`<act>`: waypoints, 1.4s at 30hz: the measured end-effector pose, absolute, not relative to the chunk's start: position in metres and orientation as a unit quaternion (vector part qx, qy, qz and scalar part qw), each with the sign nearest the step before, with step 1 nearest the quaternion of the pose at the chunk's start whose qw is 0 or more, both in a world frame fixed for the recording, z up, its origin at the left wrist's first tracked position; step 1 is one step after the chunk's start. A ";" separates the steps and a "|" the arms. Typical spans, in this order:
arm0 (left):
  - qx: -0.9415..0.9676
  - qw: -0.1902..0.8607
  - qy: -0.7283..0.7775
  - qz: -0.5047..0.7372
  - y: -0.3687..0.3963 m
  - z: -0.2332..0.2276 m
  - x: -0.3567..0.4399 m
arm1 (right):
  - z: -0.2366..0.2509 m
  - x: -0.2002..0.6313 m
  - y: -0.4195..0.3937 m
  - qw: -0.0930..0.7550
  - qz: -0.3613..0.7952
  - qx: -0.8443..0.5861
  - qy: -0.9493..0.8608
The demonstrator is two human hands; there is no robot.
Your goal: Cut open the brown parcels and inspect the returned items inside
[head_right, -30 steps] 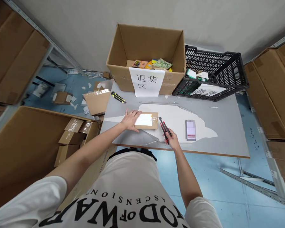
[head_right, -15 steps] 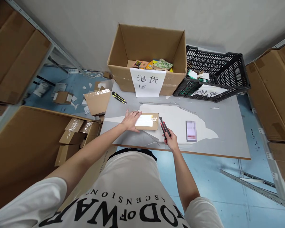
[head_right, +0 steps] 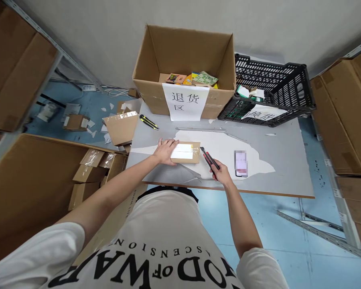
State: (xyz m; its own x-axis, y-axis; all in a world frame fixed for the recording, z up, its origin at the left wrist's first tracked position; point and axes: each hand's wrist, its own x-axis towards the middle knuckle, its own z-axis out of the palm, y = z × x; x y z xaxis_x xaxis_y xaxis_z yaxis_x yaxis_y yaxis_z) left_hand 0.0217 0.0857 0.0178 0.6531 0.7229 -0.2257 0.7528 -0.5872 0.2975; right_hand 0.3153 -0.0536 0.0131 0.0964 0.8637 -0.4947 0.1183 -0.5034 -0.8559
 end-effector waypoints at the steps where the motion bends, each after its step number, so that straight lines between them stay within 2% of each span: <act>1: 0.891 0.184 0.414 -0.040 0.086 0.018 0.022 | 0.015 0.318 -0.053 0.324 0.563 -0.662 -0.374; 21: 0.897 0.154 0.411 -0.052 0.086 0.018 0.021 | 0.017 0.323 -0.108 0.258 0.593 -0.649 -0.401; 26: 0.903 0.151 0.401 -0.045 0.086 0.018 0.020 | 0.018 0.330 -0.108 0.244 0.536 -0.672 -0.449; 32: 0.909 0.136 0.389 -0.068 0.084 0.017 0.019 | -0.001 0.349 -0.122 0.298 0.420 -0.752 -0.412; 36: 0.913 0.120 0.385 -0.068 0.081 0.018 0.017 | -0.028 0.340 -0.121 0.246 0.318 -0.802 -0.442; 42: 0.917 0.093 0.387 -0.039 0.049 0.019 0.008 | -0.068 0.304 -0.102 0.101 0.228 -0.860 -0.446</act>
State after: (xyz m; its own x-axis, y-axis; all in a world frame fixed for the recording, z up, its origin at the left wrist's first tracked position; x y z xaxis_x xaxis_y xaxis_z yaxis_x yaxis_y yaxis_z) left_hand 0.0083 0.0485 0.0189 0.6978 0.7017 -0.1438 0.7163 -0.6834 0.1411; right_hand 0.3038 -0.1024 -0.0681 0.4981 0.8130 -0.3015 0.7204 -0.5815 -0.3779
